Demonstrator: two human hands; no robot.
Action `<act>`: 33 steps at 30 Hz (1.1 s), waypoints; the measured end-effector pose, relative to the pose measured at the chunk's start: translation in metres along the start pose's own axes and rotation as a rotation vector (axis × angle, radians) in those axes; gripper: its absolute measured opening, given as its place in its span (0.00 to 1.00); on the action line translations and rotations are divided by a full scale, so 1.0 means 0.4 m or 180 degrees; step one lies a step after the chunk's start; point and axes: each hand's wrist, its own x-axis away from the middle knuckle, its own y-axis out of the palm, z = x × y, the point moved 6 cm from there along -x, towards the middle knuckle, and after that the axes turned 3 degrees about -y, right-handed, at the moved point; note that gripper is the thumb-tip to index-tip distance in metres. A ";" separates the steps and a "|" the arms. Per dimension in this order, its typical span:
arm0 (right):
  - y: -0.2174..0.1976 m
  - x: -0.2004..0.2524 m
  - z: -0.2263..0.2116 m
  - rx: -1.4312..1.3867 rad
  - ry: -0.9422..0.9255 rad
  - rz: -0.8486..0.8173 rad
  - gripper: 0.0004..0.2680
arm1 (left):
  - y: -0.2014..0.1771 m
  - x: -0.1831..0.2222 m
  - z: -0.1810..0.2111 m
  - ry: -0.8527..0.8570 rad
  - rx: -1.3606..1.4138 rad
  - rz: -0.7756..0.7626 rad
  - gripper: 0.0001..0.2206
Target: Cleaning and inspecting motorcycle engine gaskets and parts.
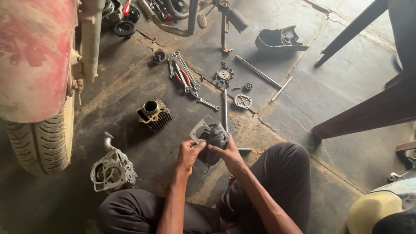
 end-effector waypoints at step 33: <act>0.081 0.061 -0.060 0.3035 -0.2081 0.0685 0.14 | 0.021 -0.023 -0.065 0.0183 -0.0317 0.0116 0.17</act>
